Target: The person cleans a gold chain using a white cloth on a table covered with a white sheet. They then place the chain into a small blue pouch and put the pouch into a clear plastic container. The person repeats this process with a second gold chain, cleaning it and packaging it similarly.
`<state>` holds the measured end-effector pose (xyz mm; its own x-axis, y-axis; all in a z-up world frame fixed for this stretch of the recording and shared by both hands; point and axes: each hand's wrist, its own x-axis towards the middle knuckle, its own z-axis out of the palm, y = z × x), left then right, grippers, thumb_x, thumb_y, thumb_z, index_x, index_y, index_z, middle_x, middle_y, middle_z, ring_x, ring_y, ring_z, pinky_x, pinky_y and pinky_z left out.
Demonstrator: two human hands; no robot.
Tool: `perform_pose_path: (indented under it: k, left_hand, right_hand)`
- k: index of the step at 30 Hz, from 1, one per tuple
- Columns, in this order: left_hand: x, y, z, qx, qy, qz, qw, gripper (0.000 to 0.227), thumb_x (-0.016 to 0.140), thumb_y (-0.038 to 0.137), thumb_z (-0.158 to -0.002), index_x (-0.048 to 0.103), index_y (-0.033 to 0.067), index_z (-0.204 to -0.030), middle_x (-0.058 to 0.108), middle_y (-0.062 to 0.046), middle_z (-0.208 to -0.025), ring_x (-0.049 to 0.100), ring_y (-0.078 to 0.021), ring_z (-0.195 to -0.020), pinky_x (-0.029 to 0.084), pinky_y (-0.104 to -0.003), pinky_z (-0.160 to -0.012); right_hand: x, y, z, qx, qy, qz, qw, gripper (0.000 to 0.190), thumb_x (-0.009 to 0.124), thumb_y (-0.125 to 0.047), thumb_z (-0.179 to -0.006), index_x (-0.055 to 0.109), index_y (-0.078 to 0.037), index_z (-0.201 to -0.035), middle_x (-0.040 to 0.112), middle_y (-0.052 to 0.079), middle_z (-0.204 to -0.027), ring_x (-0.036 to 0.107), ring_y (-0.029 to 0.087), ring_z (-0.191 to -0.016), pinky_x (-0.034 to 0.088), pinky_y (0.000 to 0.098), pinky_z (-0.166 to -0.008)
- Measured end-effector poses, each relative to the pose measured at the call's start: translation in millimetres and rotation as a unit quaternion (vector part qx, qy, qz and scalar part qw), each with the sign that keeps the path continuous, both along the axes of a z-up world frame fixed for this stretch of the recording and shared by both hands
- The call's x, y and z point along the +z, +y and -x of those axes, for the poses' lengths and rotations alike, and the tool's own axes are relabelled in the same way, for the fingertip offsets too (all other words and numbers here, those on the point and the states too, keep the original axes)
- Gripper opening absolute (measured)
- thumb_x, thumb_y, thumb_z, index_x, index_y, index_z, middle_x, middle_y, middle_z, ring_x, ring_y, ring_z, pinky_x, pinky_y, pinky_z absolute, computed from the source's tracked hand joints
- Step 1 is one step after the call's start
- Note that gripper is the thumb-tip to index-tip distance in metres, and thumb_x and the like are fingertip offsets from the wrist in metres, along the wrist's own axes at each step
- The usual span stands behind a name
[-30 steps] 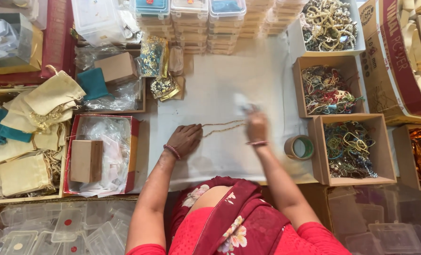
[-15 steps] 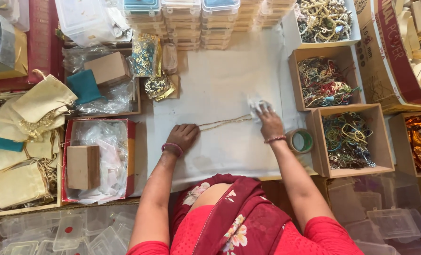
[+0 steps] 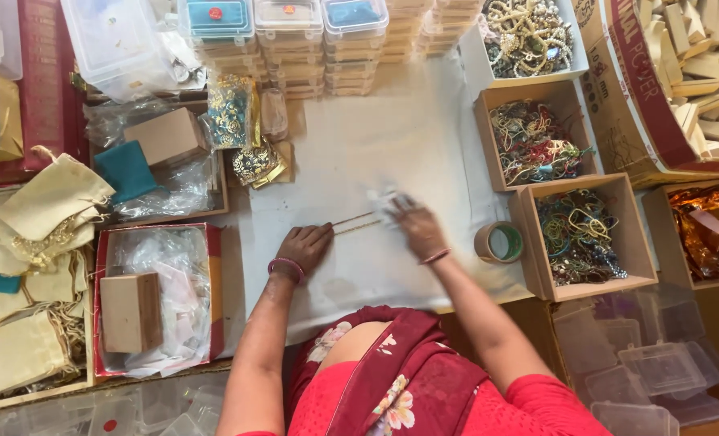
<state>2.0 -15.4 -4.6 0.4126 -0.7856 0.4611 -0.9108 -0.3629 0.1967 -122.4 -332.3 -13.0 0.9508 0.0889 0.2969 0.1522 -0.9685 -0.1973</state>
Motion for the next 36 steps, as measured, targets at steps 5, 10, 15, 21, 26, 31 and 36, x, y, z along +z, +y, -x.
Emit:
perform_pose_path:
  k: [5,10,15,21,26,31,36]
  left_hand:
    - [4,0,0,0.003,0.005,0.0,1.0,0.022,0.069,0.017,-0.092,0.074,0.0108,-0.112,0.071,0.0,-0.127,0.067,-0.0174,-0.106,0.051,-0.036,-0.086]
    - [-6,2,0,-0.001,0.003,-0.003,1.0,0.024,0.069,0.017,-0.092,0.074,0.0093,-0.114,0.071,0.0,-0.127,0.067,-0.0172,-0.106,0.051,-0.036,-0.086]
    - [8,1,2,0.014,-0.012,-0.022,1.0,0.025,0.068,0.016,-0.091,0.074,0.0096,-0.115,0.071,0.001,-0.126,0.067,-0.0161,-0.107,0.05,-0.035,-0.085]
    - [2,1,1,0.019,-0.001,-0.03,0.999,0.025,0.067,0.016,-0.093,0.073,0.0095,-0.116,0.071,0.001,-0.126,0.066,-0.0158,-0.108,0.05,-0.035,-0.085]
    - [27,-1,1,0.009,-0.042,-0.03,0.999,0.037,0.065,0.016,-0.086,0.074,0.0088,-0.121,0.071,0.0,-0.129,0.063,-0.0169,-0.115,0.049,-0.034,-0.091]
    - [-21,2,0,0.024,0.046,-0.152,0.987,0.014,0.066,0.024,-0.099,0.072,0.0144,-0.107,0.07,0.0,-0.116,0.063,-0.0193,-0.119,0.048,-0.038,-0.102]
    - [5,0,3,0.033,-0.025,-0.033,0.999,0.03,0.068,0.018,-0.089,0.073,0.0108,-0.118,0.071,0.0,-0.13,0.065,-0.0156,-0.113,0.049,-0.037,-0.092]
  right_hand:
    - [-18,-38,-5,-0.132,0.042,-0.011,0.99,0.066,0.05,0.009,-0.084,0.061,-0.017,-0.144,0.056,0.008,-0.152,0.054,0.031,-0.136,0.045,0.0438,-0.112]
    - [-41,62,-34,-0.097,-0.003,0.068,0.993,0.064,0.048,0.002,-0.092,0.056,-0.014,-0.154,0.048,0.014,-0.159,0.053,0.035,-0.13,0.044,0.0497,-0.111]
    - [15,82,-22,0.039,0.018,0.041,0.998,0.067,0.049,0.004,-0.082,0.058,-0.022,-0.143,0.048,0.003,-0.157,0.046,0.031,-0.144,0.028,0.053,-0.12]
    - [-9,-39,0,-0.063,0.033,0.005,0.997,0.069,0.049,0.011,-0.08,0.063,-0.019,-0.14,0.052,0.006,-0.157,0.05,0.029,-0.143,0.039,0.0448,-0.116]
    - [-10,11,-36,-0.15,0.023,-0.021,0.988,0.062,0.048,0.005,-0.088,0.06,-0.015,-0.145,0.055,0.013,-0.152,0.054,0.031,-0.136,0.041,0.0463,-0.112]
    - [24,100,-37,0.059,0.047,-0.029,0.997,0.063,0.048,0.004,-0.088,0.06,-0.016,-0.146,0.053,0.015,-0.155,0.051,0.032,-0.138,0.038,0.0456,-0.114]
    - [6,26,-9,-0.013,0.048,-0.001,0.999,0.065,0.047,0.008,-0.082,0.064,-0.019,-0.139,0.054,0.004,-0.154,0.047,0.025,-0.147,0.039,0.0425,-0.116]
